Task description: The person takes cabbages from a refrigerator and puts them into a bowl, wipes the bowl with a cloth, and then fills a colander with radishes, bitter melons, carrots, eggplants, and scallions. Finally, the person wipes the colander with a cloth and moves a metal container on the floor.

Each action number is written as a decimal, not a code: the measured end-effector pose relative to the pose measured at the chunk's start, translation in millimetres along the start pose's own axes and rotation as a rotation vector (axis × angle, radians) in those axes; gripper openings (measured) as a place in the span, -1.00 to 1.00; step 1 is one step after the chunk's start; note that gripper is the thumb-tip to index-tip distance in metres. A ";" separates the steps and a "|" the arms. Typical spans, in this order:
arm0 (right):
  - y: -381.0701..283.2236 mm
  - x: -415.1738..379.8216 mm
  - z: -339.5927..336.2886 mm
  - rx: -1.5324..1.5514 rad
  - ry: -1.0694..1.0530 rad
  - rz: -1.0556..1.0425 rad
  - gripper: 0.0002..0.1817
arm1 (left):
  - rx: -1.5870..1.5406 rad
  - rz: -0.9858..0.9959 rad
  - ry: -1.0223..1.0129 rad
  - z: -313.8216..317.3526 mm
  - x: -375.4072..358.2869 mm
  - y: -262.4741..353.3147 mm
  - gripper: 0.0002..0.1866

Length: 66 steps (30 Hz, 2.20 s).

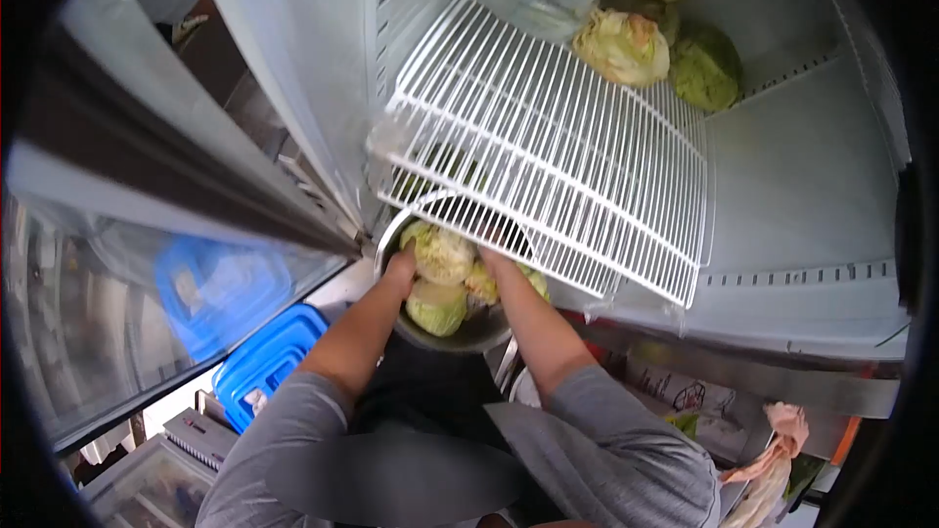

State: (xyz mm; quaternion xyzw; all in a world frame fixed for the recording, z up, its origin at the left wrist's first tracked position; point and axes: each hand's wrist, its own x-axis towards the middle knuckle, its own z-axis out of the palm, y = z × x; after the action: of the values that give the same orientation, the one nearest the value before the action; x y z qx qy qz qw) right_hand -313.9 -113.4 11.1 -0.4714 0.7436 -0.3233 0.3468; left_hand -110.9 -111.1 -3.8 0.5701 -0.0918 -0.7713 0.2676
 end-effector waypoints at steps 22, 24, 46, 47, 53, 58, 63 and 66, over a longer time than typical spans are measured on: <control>-119.8 -199.3 -55.4 -0.038 -0.104 -0.302 0.25 | -0.367 -0.112 -0.642 -67.6 -163.2 -4.1 -0.15; -111.8 -207.7 -52.1 0.004 -0.215 -0.295 0.36 | -0.291 -0.112 -0.685 -67.2 -176.9 -9.6 -0.10; -274.3 -141.0 -267.4 1.101 0.359 -0.597 -0.03 | -0.144 0.505 -0.980 -29.7 -326.9 109.2 0.07; -286.5 -122.1 -279.9 1.013 0.512 -0.661 -0.05 | -0.096 0.510 -0.944 -39.0 -325.8 105.9 0.06; -297.5 51.7 -377.6 0.065 1.434 -0.807 0.04 | -0.102 0.581 -0.733 -63.5 -328.6 96.9 0.05; -286.6 81.6 -397.7 -0.735 1.277 -0.498 0.09 | -0.033 0.599 -0.584 -78.7 -326.0 86.6 0.05; -294.6 90.4 -384.5 -0.990 1.358 -0.636 0.02 | -0.106 0.525 -0.561 -72.6 -317.2 71.8 0.03; -307.0 79.9 -386.0 -1.091 1.189 -0.619 -0.01 | -0.049 0.514 -0.595 -66.5 -316.0 71.5 0.03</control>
State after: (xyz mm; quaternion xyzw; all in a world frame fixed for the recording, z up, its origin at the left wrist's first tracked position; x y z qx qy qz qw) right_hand -509.4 -234.4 454.7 -0.5060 0.6910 -0.1940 -0.4784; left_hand 38.2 3.3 268.3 0.2733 -0.2867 -0.8127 0.4275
